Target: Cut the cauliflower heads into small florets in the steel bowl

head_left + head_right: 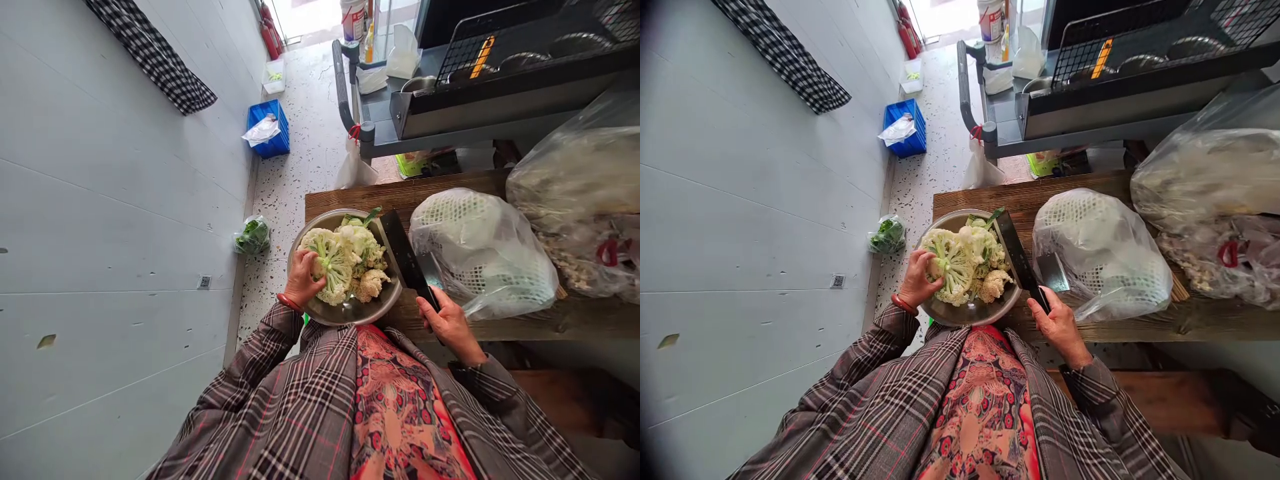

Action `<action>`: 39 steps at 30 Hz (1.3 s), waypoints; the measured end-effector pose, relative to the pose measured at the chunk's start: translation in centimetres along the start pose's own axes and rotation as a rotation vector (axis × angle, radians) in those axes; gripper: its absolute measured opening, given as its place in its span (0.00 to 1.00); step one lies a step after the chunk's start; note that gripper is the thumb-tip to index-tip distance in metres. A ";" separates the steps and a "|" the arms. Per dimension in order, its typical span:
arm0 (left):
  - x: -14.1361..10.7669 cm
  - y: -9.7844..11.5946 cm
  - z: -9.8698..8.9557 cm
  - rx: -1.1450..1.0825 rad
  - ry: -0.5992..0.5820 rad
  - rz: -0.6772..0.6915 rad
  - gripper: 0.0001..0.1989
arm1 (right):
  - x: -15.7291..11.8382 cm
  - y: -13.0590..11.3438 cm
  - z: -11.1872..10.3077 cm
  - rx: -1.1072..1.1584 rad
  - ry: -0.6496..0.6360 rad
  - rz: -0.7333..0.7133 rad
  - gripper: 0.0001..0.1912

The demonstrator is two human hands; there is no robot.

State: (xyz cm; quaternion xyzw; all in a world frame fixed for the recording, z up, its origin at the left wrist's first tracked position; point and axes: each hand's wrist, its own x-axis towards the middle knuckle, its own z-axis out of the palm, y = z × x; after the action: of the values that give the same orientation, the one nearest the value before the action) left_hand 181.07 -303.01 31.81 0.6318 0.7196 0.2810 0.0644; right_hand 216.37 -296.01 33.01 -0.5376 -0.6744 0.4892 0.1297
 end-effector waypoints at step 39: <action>-3.1 0.2 3.8 0.010 0.092 -0.377 0.27 | 1.0 -3.5 3.0 -0.373 -0.200 -0.578 0.20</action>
State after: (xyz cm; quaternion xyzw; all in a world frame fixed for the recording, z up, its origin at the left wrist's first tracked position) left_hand 183.58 -304.75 27.92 0.4725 0.8289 0.2888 0.0798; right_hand 211.77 -296.52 33.97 -0.2888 -0.8855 0.3511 0.0958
